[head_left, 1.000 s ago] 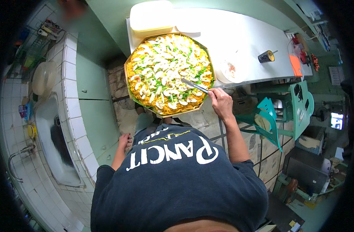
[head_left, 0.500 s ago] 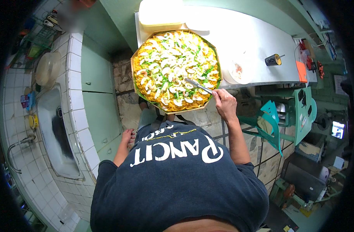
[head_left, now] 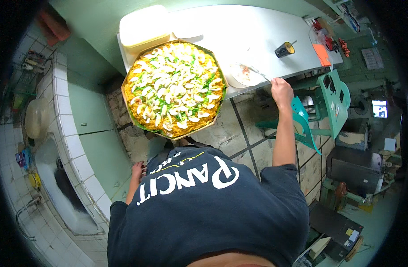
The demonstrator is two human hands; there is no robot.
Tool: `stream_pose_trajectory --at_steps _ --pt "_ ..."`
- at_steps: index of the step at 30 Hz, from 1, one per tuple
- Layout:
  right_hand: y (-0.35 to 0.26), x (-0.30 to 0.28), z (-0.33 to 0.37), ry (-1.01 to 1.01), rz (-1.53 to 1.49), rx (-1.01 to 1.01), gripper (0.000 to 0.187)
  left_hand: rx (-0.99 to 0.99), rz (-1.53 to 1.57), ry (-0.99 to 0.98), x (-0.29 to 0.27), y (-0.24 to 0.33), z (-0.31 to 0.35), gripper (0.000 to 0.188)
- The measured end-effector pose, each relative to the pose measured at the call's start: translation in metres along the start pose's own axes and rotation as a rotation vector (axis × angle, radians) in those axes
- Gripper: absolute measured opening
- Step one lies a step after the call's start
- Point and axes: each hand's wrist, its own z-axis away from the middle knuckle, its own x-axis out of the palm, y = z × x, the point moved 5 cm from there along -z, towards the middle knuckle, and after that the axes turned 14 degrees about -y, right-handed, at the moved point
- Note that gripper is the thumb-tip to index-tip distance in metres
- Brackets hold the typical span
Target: The person uses tongs to place cooked meat from a container onto a large tray of food topped with sliced vegetables and sauce. They briefly walk to a refrigerator, open it, and return to continue adding meat to the tray.
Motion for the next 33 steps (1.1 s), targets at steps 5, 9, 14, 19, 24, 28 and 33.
stream_pose_trajectory --at_steps 5,9,14,19,24,28,33 --pt "0.001 0.03 -0.031 -0.185 0.159 0.112 0.031 0.094 -0.196 0.004 -0.003 0.001 0.0 0.033" --pt "-0.006 0.047 -0.043 -0.199 0.168 0.075 0.031 0.102 -0.119 0.015 -0.007 -0.003 0.002 0.033" --pt "-0.003 0.043 -0.038 -0.193 0.187 0.082 0.033 0.079 -0.127 0.033 -0.005 -0.012 0.004 0.033" --pt "-0.024 0.004 0.004 0.016 -0.137 -0.151 0.03 0.076 -0.062 0.011 -0.002 -0.018 0.005 0.034" --pt "-0.11 0.04 0.07 -0.134 -0.537 -0.473 0.017 -0.065 0.195 0.022 0.01 -0.005 0.006 0.034" --pt "-0.16 0.079 0.102 -0.233 -0.614 -0.598 0.014 -0.059 0.243 0.041 0.016 0.019 0.011 0.032" --pt "-0.179 0.104 0.105 -0.343 -0.565 -0.584 0.017 -0.055 0.224 0.052 0.017 0.029 0.014 0.031"
